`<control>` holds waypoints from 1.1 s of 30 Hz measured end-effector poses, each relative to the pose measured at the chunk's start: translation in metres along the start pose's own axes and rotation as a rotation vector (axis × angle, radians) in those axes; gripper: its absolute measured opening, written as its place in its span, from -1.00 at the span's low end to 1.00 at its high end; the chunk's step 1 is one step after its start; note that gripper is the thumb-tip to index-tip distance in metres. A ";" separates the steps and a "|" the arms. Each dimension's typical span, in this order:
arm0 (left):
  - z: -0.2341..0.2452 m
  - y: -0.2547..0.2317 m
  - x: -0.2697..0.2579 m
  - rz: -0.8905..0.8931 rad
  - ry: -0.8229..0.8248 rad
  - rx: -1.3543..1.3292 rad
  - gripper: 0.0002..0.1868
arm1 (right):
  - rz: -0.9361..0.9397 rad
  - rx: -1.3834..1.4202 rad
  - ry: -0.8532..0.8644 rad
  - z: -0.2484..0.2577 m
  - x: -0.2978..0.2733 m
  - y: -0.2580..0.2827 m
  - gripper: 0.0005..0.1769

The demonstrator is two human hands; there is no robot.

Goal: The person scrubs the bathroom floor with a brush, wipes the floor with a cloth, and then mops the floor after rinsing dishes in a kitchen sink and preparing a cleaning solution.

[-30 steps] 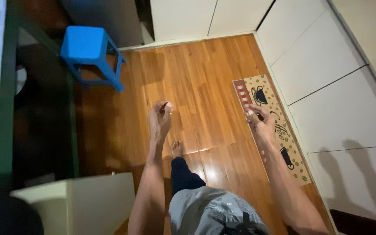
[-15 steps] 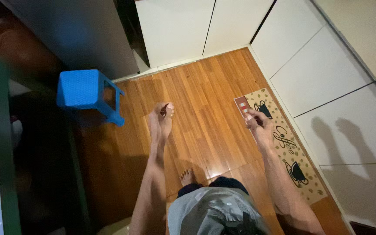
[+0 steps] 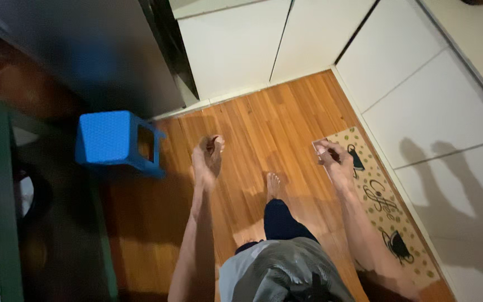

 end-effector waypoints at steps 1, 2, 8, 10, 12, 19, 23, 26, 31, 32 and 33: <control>-0.006 0.006 0.013 0.071 0.004 0.088 -0.65 | 0.002 0.003 0.003 -0.005 0.016 0.000 -0.65; -0.013 0.011 0.026 0.143 0.005 0.175 -0.64 | -0.076 0.043 -0.013 -0.009 0.035 -0.005 -0.63; -0.066 -0.005 0.113 0.113 -0.056 0.085 -0.66 | -0.165 0.076 0.008 -0.025 0.157 -0.001 -0.59; -0.088 -0.007 0.147 0.105 -0.081 0.115 -0.65 | -0.185 0.003 0.029 -0.028 0.198 0.001 -0.59; -0.110 -0.006 0.177 0.101 -0.104 0.145 -0.64 | -0.013 0.116 0.062 -0.037 0.239 0.014 -0.62; -0.179 0.002 0.251 0.116 -0.116 0.089 -0.65 | -0.036 0.030 0.109 -0.050 0.350 0.016 -0.62; -0.197 -0.002 0.287 0.086 -0.123 0.112 -0.64 | -0.007 0.030 0.137 -0.065 0.403 0.008 -0.64; -0.207 0.004 0.318 0.090 -0.140 0.171 -0.65 | 0.018 0.050 0.151 -0.081 0.440 0.002 -0.65; -0.227 0.022 0.385 0.088 -0.106 0.105 -0.65 | -0.011 0.009 0.143 -0.110 0.503 0.005 -0.65; -0.231 0.027 0.401 0.110 -0.121 0.076 -0.65 | -0.020 0.002 0.146 -0.118 0.515 0.009 -0.66; -0.235 0.030 0.416 0.108 -0.118 0.071 -0.65 | -0.030 -0.006 0.148 -0.127 0.526 0.013 -0.66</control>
Point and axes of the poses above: each hand's wrist, its own x-axis towards the middle knuckle, its own z-axis out of the back of the hand, y = z × x, the point moved 6 cm from there along x, towards the middle knuckle, and after that the axes turned 5 degrees about -y, right-handed, at the moved point
